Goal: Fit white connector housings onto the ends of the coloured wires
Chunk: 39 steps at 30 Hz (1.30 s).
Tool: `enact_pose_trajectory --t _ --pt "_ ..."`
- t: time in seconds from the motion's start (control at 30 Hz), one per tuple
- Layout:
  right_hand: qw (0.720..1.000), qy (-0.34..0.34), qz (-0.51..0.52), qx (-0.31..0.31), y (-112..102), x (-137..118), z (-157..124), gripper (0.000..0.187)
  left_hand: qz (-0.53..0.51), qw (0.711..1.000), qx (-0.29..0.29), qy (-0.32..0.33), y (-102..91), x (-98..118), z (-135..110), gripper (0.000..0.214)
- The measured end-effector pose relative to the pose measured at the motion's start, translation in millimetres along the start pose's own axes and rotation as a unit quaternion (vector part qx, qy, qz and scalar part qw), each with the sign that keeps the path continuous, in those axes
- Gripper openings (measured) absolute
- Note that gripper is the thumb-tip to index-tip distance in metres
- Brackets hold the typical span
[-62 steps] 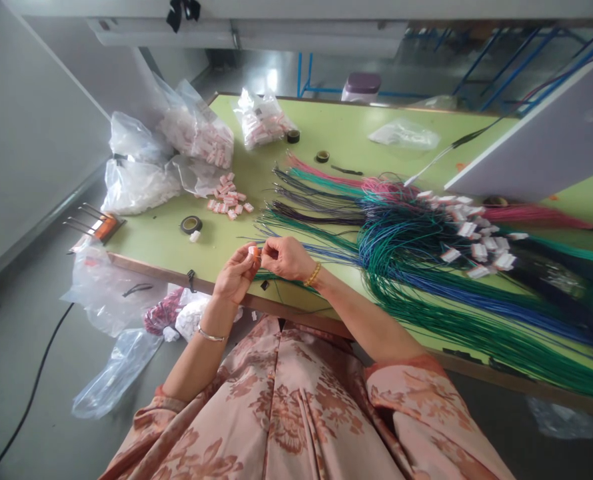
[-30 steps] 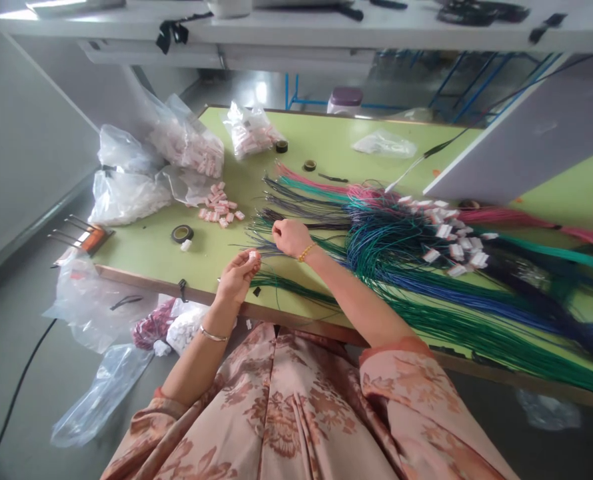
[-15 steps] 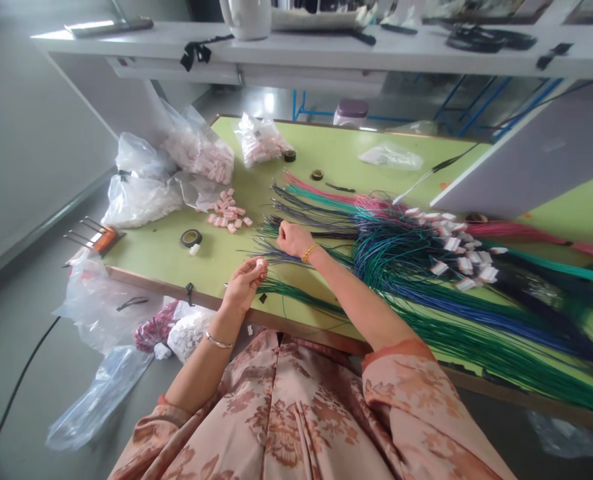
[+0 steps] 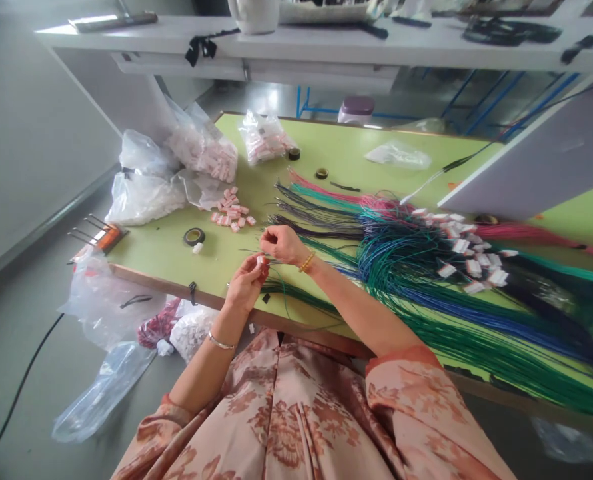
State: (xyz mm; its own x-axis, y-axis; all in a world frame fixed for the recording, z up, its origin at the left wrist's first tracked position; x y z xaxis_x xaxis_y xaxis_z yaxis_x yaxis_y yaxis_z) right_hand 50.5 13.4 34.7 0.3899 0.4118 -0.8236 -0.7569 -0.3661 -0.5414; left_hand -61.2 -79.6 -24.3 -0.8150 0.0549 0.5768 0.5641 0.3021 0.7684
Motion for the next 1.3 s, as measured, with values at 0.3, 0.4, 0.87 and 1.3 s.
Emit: enact_pose_trajectory --t 0.3,0.4,0.87,1.3 --pt "1.000 0.024 0.001 0.008 -6.9 9.9 -47.4 0.020 -0.029 0.999 -0.023 -0.018 6.3 -1.8 2.9 0.027" --pt "1.000 0.020 -0.017 0.008 -6.5 10.1 -53.8 0.019 -0.027 0.999 -0.030 -0.020 8.3 -1.8 0.9 0.029" --pt "0.997 0.051 -0.044 0.025 -1.7 7.7 -64.7 0.023 0.012 1.000 -0.027 0.002 12.1 -1.9 -4.1 0.035" --pt "0.998 0.029 -0.054 0.022 2.7 6.7 -67.7 0.027 0.070 0.997 -0.010 0.027 16.3 -3.4 -6.7 0.037"
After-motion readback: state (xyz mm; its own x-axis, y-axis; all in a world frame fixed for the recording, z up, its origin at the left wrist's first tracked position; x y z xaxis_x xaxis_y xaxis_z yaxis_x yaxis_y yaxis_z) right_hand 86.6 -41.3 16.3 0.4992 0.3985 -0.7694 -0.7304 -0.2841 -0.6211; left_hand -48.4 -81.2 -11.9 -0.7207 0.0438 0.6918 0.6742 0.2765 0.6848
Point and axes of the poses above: each hand's wrist, its own z-axis towards the middle knuckle, its own y-axis out of the palm, x = y × z, the point moved 2 cm from there along z, towards the middle knuckle, and after that the axes turned 9 degrees about -z, right-handed, at the moved point
